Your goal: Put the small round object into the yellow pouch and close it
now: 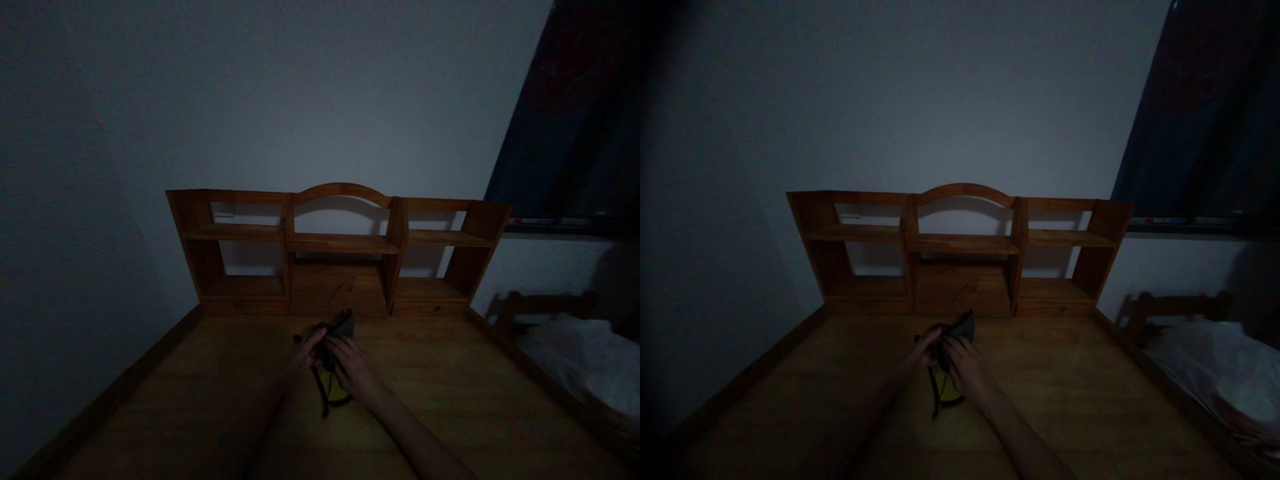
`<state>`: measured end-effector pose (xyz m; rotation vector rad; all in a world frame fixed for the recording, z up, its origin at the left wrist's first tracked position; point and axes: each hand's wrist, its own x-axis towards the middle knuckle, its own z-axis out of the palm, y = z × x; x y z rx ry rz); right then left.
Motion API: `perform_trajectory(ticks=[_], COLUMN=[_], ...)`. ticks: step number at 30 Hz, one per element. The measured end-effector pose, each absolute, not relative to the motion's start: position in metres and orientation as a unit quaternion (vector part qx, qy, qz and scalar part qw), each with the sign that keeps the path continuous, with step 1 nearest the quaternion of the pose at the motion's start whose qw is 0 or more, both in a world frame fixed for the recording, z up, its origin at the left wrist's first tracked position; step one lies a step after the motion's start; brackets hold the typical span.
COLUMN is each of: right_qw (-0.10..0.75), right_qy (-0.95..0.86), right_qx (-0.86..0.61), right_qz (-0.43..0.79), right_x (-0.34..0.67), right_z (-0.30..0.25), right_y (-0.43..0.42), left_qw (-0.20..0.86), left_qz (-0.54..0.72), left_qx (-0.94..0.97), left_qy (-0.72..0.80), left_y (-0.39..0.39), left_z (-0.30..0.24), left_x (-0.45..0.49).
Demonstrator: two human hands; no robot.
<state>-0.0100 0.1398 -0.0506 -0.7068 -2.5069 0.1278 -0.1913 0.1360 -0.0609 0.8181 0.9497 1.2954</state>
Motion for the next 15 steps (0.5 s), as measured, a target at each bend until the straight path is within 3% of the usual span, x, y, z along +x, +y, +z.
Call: perform_trajectory(ticks=[8,15], right_qw=[0.293,0.385], right_qy=[-0.920,-0.847], right_qx=[-0.245,-0.203], right_qz=[0.083,0.304], right_x=[-0.012,-0.020], right_z=[-0.052,-0.056], right_y=[0.141,0.143], left_qw=[0.570,0.399], left_qz=[0.568,0.626], left_qx=[0.355,0.425], left_qy=[0.475,0.519], left_y=[0.133,0.130], left_z=[-0.062,-0.061], left_x=[-0.190,-0.193])
